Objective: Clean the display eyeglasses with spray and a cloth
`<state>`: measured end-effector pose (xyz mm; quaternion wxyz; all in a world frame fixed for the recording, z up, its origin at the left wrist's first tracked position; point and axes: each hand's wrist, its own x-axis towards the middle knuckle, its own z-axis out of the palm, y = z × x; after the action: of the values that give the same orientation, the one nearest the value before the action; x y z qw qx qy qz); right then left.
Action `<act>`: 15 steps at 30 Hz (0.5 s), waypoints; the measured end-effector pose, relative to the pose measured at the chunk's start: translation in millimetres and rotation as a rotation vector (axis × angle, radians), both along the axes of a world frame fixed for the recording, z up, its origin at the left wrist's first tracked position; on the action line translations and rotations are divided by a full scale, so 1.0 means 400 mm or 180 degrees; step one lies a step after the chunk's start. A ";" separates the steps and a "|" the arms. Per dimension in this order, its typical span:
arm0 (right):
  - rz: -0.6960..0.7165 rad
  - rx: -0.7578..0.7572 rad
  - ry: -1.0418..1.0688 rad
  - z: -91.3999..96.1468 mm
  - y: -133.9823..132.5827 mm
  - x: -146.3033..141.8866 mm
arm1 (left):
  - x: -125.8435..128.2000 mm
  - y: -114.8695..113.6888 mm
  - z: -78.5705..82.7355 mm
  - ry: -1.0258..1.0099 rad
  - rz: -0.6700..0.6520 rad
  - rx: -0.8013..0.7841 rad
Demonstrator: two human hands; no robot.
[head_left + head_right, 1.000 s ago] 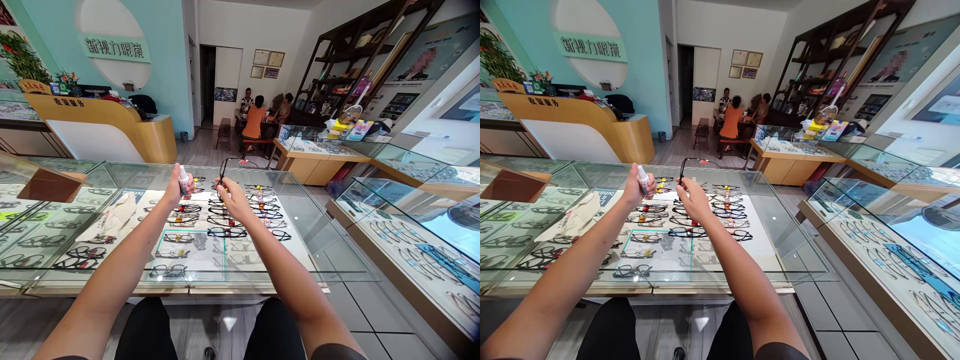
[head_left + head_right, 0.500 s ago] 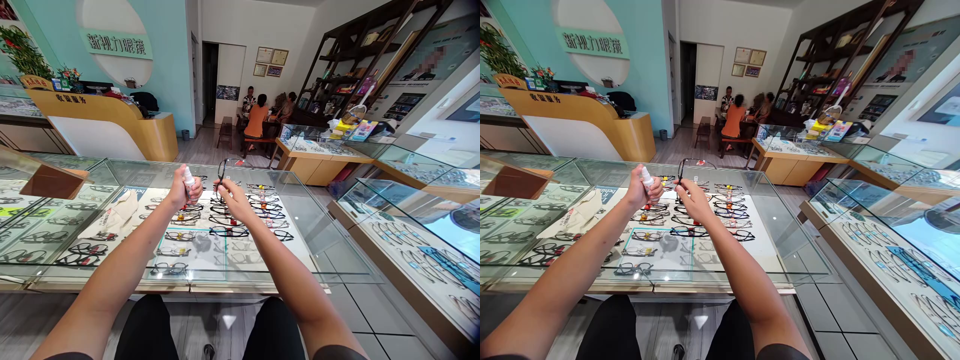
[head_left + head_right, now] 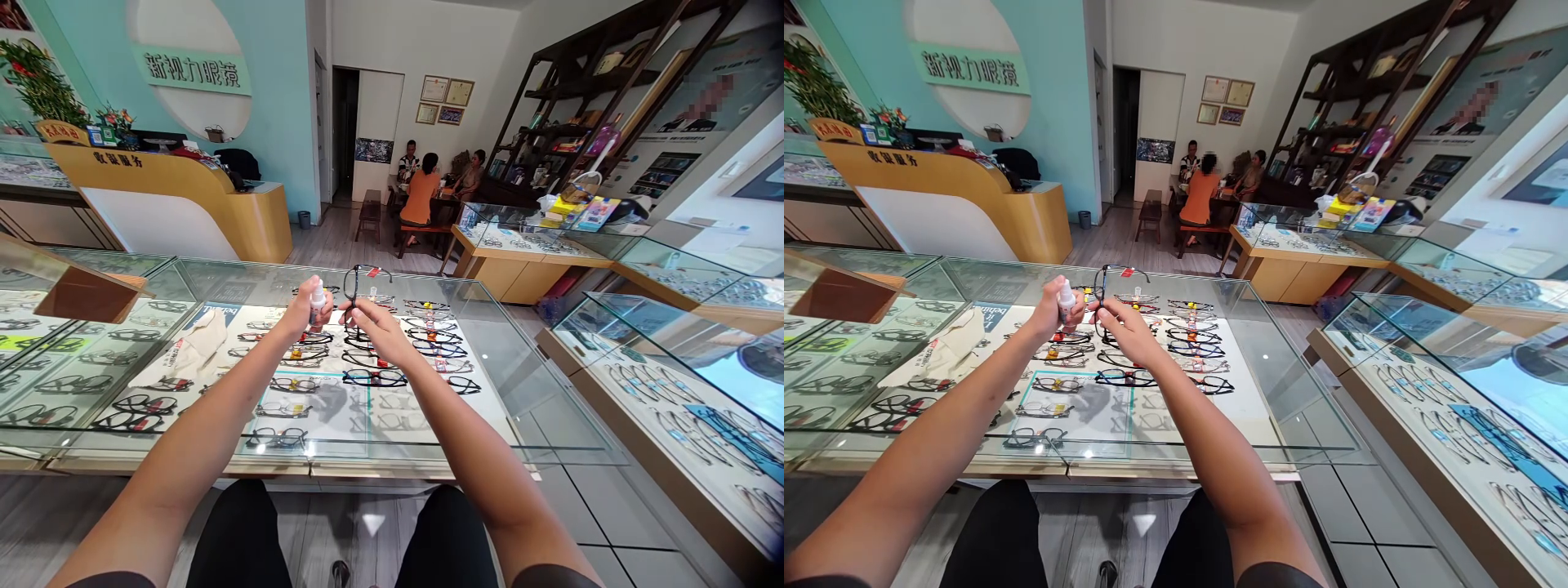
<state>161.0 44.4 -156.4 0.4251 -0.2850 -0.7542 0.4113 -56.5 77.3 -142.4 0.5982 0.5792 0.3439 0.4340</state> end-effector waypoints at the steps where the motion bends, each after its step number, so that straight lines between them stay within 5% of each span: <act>1: 0.0067 -0.0017 0.0002 0.000 -0.001 -0.001 | 0.004 0.000 -0.005 0.0109 0.0175 0.0103; 6: 0.0257 -0.0064 0.0003 -0.001 -0.006 -0.008 | 0.020 -0.004 -0.021 0.0463 0.0670 0.0464; 15: 0.0267 -0.0188 0.0142 -0.001 0.004 -0.007 | 0.019 -0.011 -0.014 0.0247 0.0659 0.0512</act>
<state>158.4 46.1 -156.9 0.4156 -0.2564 -0.7434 0.4571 -49.0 72.8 -148.1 0.4882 0.6030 0.3888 0.4968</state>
